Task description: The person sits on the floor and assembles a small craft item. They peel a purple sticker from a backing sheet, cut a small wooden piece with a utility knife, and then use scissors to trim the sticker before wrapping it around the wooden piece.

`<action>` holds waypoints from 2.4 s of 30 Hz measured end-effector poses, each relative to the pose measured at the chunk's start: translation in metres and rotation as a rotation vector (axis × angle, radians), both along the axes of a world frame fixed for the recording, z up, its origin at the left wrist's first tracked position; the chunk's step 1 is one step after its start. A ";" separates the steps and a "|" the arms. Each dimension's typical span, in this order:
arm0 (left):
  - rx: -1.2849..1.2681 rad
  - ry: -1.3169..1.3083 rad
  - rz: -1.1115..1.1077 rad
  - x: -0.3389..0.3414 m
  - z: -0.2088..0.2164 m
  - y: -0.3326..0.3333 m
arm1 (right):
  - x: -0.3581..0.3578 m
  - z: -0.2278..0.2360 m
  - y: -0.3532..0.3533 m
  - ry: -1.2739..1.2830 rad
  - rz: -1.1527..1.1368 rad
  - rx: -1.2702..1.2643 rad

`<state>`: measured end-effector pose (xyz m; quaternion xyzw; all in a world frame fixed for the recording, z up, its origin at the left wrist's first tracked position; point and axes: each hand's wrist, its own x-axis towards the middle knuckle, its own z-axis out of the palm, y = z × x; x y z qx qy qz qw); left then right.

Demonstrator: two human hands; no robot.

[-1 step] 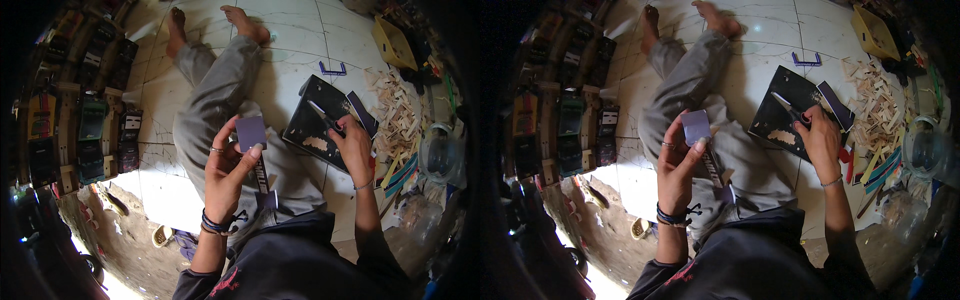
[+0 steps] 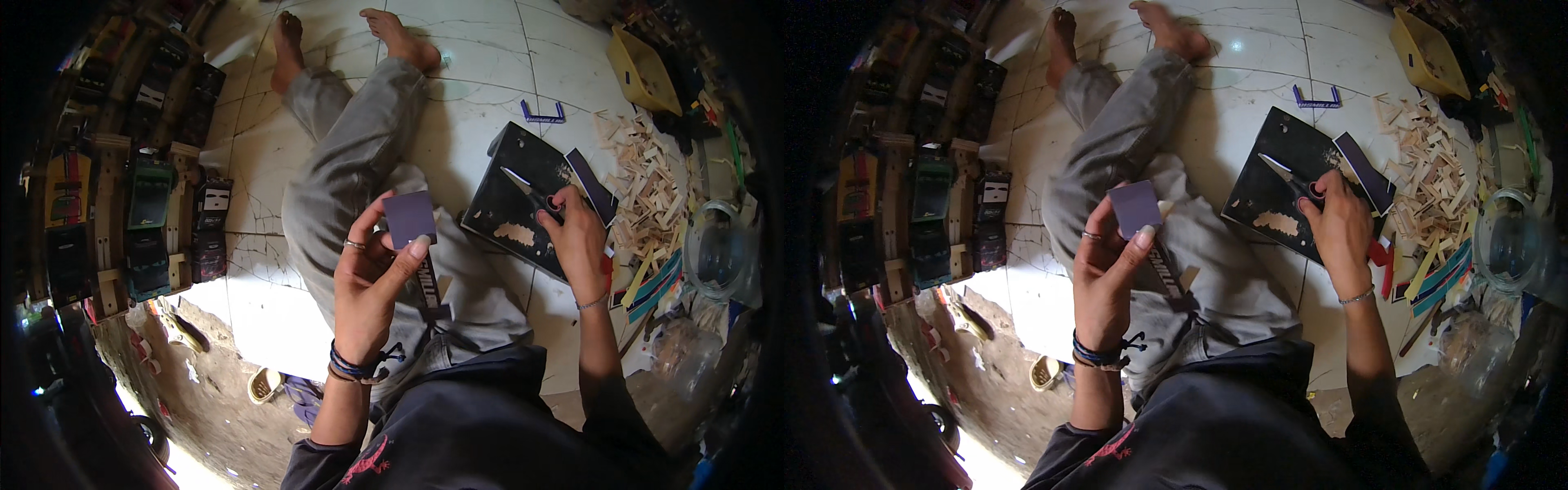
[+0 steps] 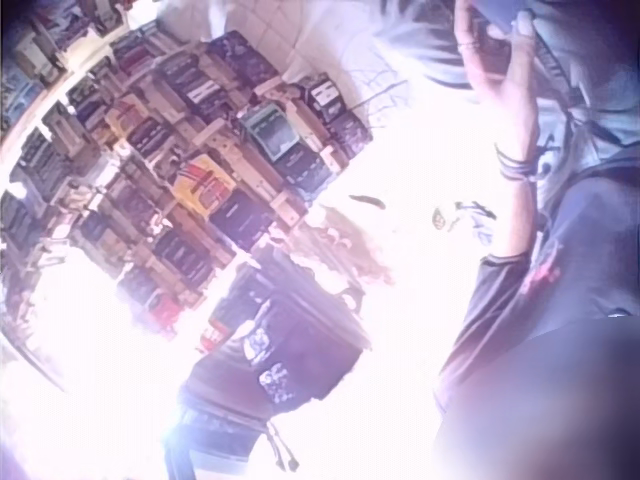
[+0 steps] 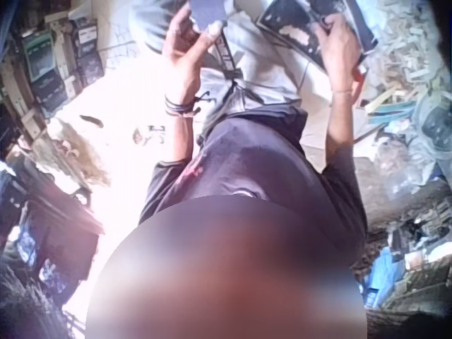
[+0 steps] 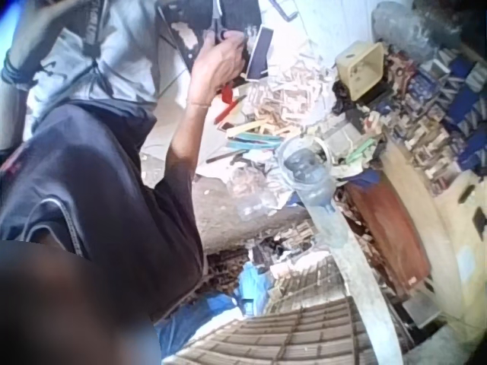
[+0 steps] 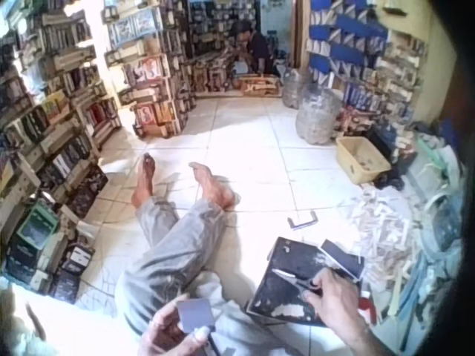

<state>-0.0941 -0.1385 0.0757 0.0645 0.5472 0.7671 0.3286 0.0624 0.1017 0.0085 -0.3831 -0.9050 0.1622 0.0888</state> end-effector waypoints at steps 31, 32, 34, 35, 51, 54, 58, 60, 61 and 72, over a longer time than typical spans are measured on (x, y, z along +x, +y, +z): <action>0.074 -0.280 0.092 0.003 0.002 -0.008 | -0.060 0.049 -0.097 0.483 0.650 -0.454; 0.051 -0.246 0.067 0.001 0.003 -0.010 | -0.060 0.050 -0.097 0.476 0.650 -0.477; -0.022 -0.192 0.013 -0.003 0.002 -0.012 | -0.060 0.050 -0.099 0.461 0.644 -0.520; -0.002 -0.161 0.007 -0.003 0.003 -0.014 | -0.061 0.051 -0.100 0.467 0.618 -0.546; -0.410 1.307 -0.040 -0.027 0.021 -0.047 | -0.055 0.073 -0.097 0.467 0.506 -0.969; -0.429 1.355 -0.064 -0.020 0.019 -0.042 | -0.057 0.072 -0.100 0.519 0.581 -0.766; -0.371 1.295 -0.061 -0.019 0.010 -0.034 | -0.056 0.069 -0.107 0.588 0.533 -0.676; -0.337 1.229 -0.056 -0.018 0.009 -0.033 | -0.056 0.069 -0.107 0.564 0.565 -0.661; -0.364 1.248 -0.075 -0.018 0.008 -0.033 | -0.056 0.068 -0.107 0.558 0.568 -0.659; -0.325 1.152 -0.254 -0.038 0.013 -0.043 | -0.060 0.079 -0.099 0.555 0.401 -1.463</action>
